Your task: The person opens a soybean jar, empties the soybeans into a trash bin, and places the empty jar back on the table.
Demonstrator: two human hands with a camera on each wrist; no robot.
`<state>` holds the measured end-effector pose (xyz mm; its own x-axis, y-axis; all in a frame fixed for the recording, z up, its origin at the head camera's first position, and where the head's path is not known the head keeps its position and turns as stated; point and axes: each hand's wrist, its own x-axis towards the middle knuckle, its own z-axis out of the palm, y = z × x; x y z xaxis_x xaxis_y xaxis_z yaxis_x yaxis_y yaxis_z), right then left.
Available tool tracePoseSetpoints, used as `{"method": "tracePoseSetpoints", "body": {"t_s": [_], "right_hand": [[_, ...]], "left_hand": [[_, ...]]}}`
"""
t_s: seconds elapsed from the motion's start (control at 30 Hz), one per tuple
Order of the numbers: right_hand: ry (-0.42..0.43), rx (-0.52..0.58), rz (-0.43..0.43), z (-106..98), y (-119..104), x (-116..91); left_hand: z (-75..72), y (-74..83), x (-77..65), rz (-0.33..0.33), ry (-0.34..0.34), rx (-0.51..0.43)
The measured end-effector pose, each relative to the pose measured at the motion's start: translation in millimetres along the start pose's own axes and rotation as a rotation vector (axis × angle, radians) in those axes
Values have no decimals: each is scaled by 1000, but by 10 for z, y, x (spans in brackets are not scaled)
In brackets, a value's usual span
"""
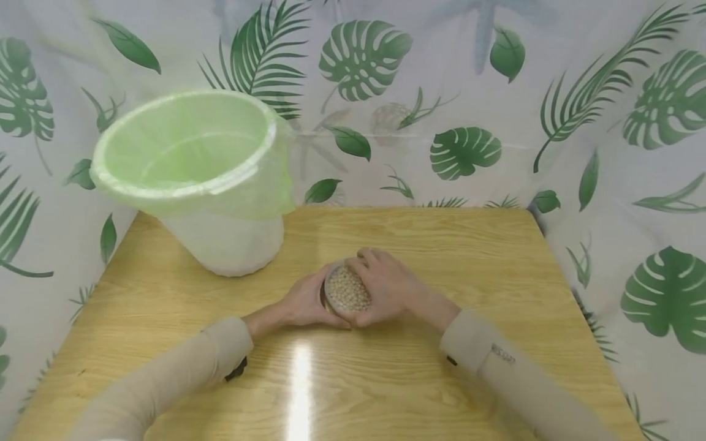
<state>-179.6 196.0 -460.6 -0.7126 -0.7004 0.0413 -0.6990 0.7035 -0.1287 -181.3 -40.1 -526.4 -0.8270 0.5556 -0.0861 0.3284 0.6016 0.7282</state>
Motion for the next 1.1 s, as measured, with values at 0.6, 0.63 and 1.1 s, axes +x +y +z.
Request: {"method": "tracePoseSetpoints", "body": {"t_s": [0.6, 0.63, 1.1], "right_hand": [[107, -20, 222, 72, -201, -147], [110, -21, 225, 82, -207, -144], [3, 27, 1, -39, 6, -29]], "left_hand": [[34, 28, -40, -11, 22, -26], [36, 27, -41, -12, 22, -24], [38, 15, -31, 5, 25, -19]]}}
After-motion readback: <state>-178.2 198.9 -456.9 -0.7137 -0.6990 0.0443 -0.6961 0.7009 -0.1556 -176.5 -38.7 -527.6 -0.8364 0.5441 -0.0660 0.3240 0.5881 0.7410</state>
